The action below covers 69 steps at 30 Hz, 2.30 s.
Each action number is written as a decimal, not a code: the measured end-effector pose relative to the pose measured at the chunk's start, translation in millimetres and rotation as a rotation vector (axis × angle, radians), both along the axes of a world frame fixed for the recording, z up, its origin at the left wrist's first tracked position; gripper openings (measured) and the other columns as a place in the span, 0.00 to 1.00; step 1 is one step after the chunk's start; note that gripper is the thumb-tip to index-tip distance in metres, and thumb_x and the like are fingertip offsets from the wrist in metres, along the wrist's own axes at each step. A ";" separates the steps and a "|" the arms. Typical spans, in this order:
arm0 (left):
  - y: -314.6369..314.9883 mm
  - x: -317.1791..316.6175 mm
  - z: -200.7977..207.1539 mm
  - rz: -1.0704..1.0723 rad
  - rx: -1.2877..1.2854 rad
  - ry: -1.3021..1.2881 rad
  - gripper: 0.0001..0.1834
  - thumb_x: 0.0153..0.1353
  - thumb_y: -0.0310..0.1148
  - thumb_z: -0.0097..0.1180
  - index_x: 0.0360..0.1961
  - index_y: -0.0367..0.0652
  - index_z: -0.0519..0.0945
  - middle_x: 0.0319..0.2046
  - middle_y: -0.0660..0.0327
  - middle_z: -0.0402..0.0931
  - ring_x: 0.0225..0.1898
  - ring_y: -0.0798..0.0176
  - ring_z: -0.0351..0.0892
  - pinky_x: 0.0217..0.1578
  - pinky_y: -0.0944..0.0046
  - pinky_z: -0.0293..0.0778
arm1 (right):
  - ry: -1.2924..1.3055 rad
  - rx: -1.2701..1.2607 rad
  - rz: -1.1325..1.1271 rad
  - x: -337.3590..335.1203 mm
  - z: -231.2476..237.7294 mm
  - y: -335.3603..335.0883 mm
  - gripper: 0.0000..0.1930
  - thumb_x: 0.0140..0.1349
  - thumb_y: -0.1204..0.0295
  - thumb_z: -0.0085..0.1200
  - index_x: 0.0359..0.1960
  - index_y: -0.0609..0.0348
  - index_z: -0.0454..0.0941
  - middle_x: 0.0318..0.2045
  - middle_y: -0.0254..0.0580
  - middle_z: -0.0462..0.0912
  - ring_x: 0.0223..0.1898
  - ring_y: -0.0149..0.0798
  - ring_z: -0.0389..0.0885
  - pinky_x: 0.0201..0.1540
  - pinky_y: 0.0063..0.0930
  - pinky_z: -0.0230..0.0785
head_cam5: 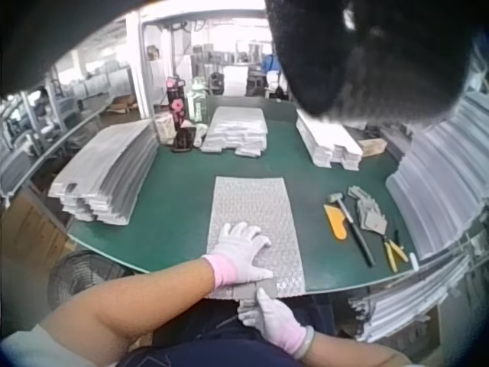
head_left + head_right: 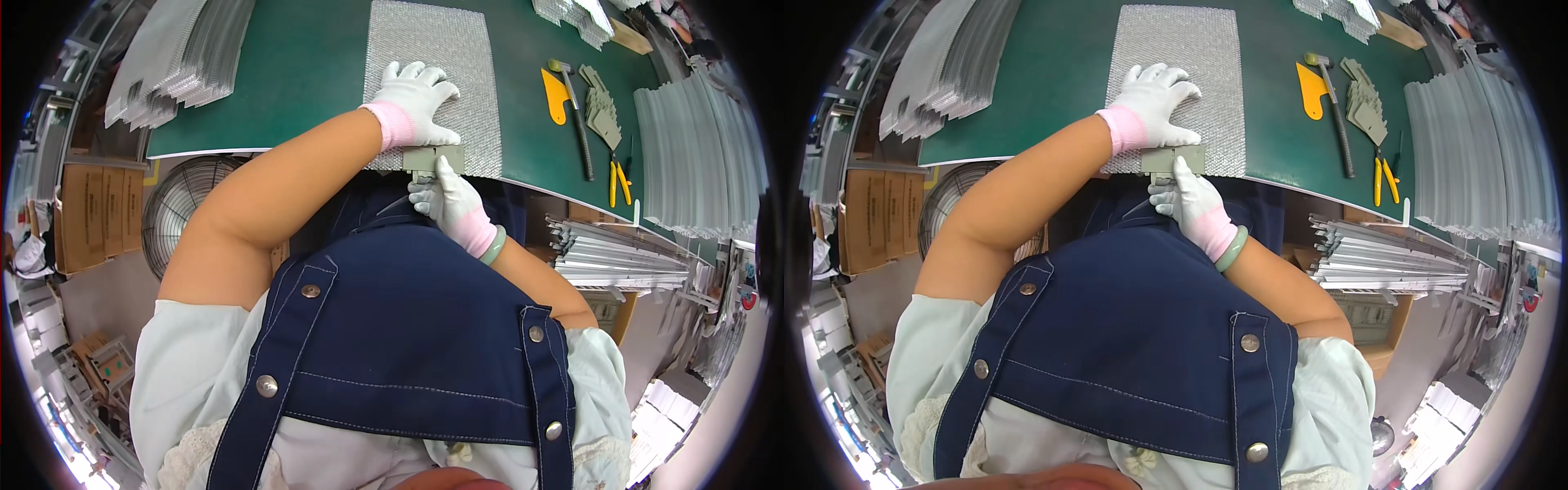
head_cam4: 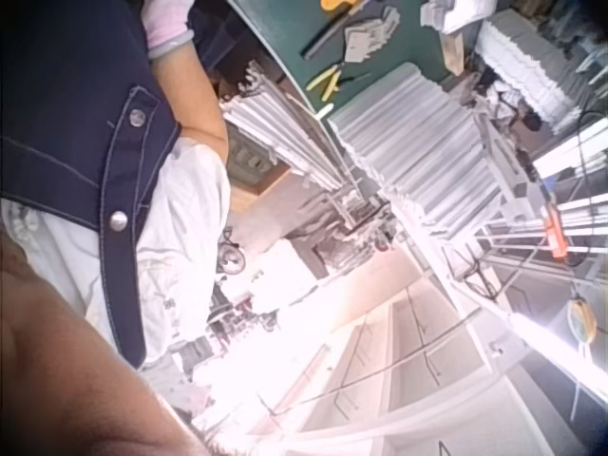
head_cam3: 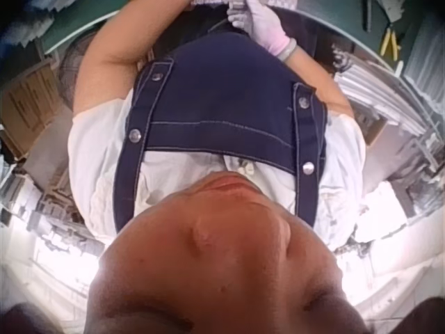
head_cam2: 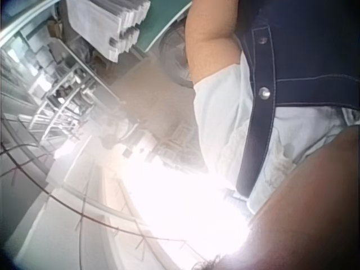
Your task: The person assembles rectangular units by placing a mesh sheet on a workbench, positioning a plastic frame around it, and securing the assembly with a power drill. The person repeats this process for multiple units, handling mesh sheets, frames, and plastic inserts.
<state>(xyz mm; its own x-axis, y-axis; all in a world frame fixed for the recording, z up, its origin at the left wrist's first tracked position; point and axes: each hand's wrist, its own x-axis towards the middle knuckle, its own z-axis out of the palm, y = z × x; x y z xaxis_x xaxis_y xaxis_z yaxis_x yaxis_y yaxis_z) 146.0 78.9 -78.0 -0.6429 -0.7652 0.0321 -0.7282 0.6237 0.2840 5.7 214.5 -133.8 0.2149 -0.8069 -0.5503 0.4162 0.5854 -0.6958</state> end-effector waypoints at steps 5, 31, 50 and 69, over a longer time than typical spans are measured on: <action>1.3 1.6 -6.0 -0.020 -0.013 -0.002 0.35 0.56 0.59 0.61 0.62 0.55 0.75 0.66 0.54 0.66 0.71 0.46 0.57 0.71 0.37 0.44 | -0.016 0.149 -0.050 -0.4 5.7 1.3 0.31 0.70 0.43 0.49 0.49 0.65 0.74 0.35 0.49 0.81 0.30 0.36 0.79 0.33 0.25 0.73; 23.1 20.9 -16.7 -0.191 -0.137 -0.007 0.33 0.64 0.60 0.52 0.68 0.62 0.72 0.71 0.52 0.61 0.72 0.40 0.57 0.71 0.37 0.48 | -0.028 -0.162 0.123 -27.0 -19.9 28.8 0.24 0.73 0.53 0.51 0.52 0.66 0.75 0.37 0.44 0.82 0.35 0.33 0.80 0.40 0.27 0.74; 28.5 16.3 -20.9 -0.179 -0.165 -0.053 0.35 0.63 0.60 0.53 0.70 0.60 0.69 0.72 0.51 0.59 0.73 0.39 0.54 0.72 0.35 0.45 | -0.167 0.177 -0.043 -18.2 6.8 27.7 0.23 0.72 0.52 0.51 0.49 0.64 0.76 0.31 0.44 0.80 0.26 0.34 0.77 0.30 0.25 0.72; 44.1 2.7 16.7 -0.224 -0.220 -0.054 0.45 0.51 0.54 0.66 0.68 0.49 0.69 0.68 0.48 0.64 0.71 0.39 0.57 0.70 0.37 0.49 | 0.296 -0.182 0.384 -68.0 28.1 38.9 0.17 0.68 0.63 0.61 0.45 0.69 0.83 0.38 0.45 0.86 0.39 0.35 0.85 0.45 0.28 0.78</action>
<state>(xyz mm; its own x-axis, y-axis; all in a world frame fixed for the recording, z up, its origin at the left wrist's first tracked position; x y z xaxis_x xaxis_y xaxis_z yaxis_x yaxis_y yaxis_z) 148.7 123.0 -61.3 -0.8002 -0.5827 0.1422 -0.5759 0.8126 0.0889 -62.3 253.4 -105.7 0.3710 -0.7886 -0.4904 -0.0352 0.5158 -0.8560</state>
